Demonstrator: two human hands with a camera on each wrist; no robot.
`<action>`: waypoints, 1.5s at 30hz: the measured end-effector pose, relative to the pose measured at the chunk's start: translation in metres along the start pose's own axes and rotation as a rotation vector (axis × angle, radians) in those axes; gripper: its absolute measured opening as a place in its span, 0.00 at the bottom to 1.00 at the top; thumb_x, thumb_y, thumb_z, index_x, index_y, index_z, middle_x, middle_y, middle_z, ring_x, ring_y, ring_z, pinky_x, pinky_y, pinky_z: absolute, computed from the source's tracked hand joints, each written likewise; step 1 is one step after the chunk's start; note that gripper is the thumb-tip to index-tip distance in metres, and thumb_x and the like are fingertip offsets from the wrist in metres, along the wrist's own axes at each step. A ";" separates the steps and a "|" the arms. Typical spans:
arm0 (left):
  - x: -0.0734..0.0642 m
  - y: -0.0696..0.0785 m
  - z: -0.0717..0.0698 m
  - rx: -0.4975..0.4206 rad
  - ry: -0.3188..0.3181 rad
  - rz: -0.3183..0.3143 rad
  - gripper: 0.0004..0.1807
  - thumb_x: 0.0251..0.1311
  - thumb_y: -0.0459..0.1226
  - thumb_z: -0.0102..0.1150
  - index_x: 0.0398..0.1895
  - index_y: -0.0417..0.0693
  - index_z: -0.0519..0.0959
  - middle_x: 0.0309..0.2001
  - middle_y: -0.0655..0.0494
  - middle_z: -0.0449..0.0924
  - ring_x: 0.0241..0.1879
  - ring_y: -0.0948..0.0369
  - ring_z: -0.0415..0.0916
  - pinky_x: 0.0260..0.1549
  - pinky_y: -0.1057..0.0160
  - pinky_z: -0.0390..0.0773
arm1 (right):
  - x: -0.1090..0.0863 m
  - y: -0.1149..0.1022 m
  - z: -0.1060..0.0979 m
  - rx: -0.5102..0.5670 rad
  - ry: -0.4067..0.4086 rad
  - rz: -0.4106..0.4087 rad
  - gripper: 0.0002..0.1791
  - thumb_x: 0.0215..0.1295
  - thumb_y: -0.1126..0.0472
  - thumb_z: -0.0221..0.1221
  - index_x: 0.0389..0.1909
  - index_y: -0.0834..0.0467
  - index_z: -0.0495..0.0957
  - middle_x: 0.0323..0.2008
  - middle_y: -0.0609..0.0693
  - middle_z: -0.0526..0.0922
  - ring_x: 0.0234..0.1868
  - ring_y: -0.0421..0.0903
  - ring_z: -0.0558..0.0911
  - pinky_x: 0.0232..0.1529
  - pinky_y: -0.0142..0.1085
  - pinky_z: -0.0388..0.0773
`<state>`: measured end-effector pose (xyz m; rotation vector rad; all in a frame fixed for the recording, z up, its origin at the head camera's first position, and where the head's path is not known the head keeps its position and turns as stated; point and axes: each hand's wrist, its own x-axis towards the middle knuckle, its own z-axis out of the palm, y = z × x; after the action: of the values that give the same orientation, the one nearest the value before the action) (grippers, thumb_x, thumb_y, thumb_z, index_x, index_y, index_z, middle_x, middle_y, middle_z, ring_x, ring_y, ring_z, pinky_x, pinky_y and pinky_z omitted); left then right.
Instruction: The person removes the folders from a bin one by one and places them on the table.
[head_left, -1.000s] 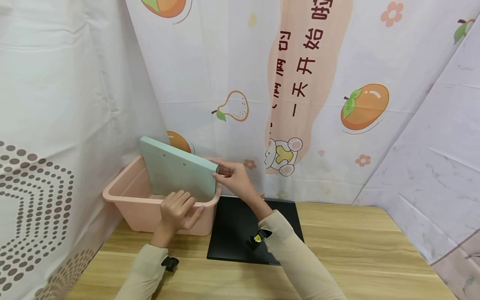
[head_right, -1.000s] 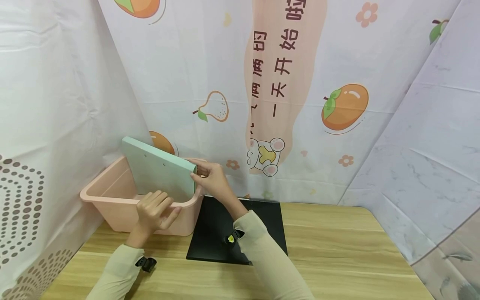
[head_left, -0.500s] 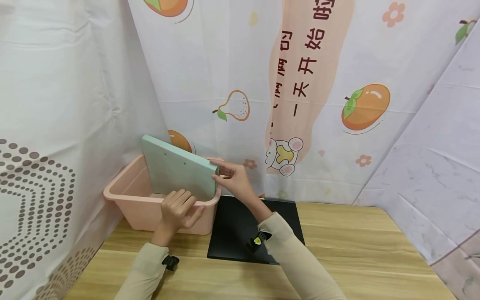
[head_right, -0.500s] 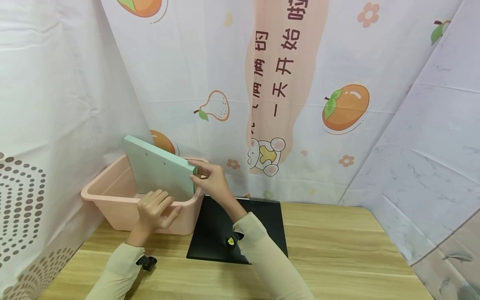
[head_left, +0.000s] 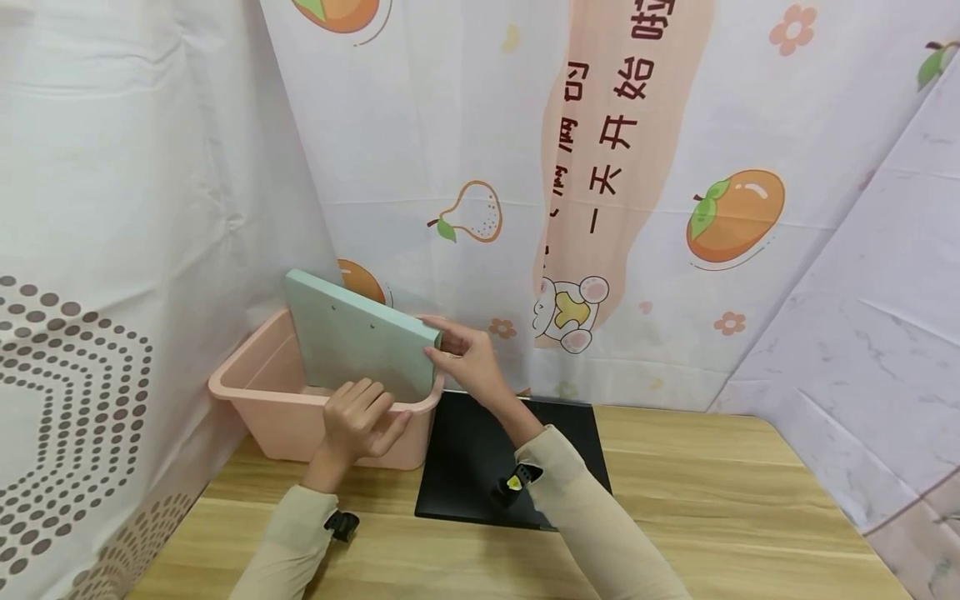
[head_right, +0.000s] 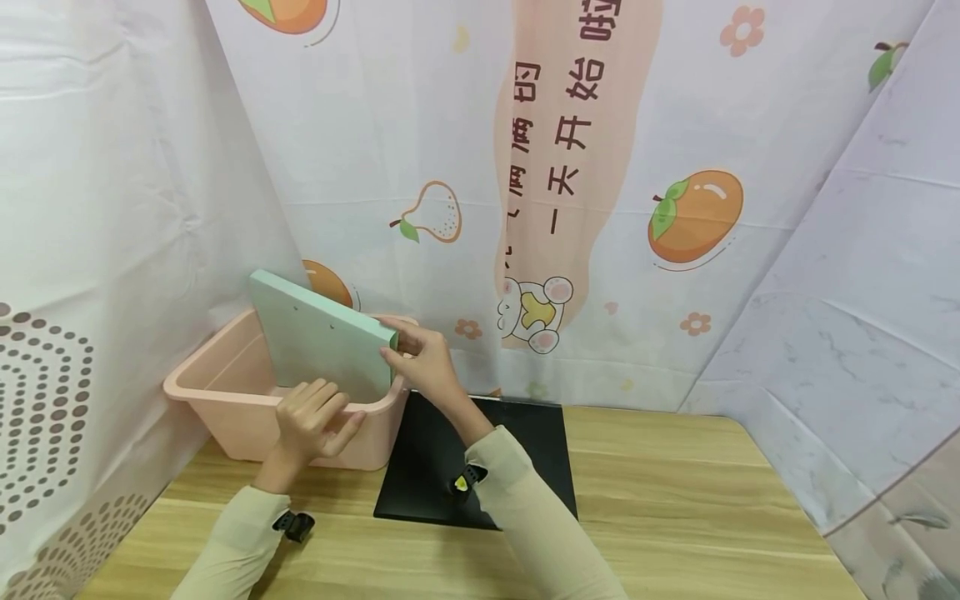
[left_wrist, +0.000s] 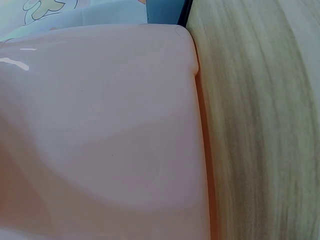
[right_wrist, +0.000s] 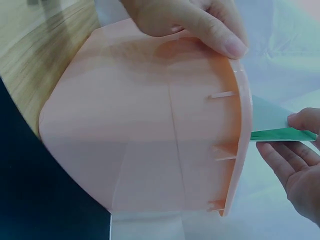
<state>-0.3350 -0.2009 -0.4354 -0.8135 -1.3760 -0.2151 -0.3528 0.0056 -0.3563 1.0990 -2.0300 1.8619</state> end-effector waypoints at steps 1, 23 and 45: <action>0.000 0.000 0.000 0.003 -0.002 0.000 0.26 0.65 0.51 0.53 0.12 0.46 0.72 0.13 0.54 0.68 0.13 0.58 0.61 0.13 0.63 0.56 | 0.001 0.001 -0.001 0.017 -0.005 0.000 0.25 0.66 0.73 0.62 0.65 0.66 0.76 0.58 0.66 0.82 0.55 0.62 0.85 0.50 0.39 0.84; -0.001 0.000 0.000 -0.004 -0.015 0.003 0.26 0.66 0.51 0.54 0.13 0.46 0.72 0.14 0.54 0.68 0.13 0.58 0.61 0.14 0.63 0.55 | 0.003 0.004 -0.008 0.180 0.013 0.123 0.25 0.66 0.77 0.60 0.64 0.69 0.74 0.55 0.72 0.81 0.57 0.63 0.83 0.44 0.42 0.86; -0.004 0.000 0.000 0.003 -0.025 -0.009 0.26 0.66 0.52 0.54 0.14 0.46 0.73 0.15 0.54 0.69 0.14 0.58 0.63 0.14 0.63 0.57 | 0.008 -0.012 -0.013 0.183 0.092 0.091 0.26 0.63 0.79 0.61 0.63 0.71 0.75 0.53 0.73 0.81 0.52 0.63 0.85 0.41 0.41 0.86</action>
<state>-0.3362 -0.2025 -0.4389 -0.8104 -1.4029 -0.2103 -0.3556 0.0154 -0.3393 0.9555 -1.9205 2.1375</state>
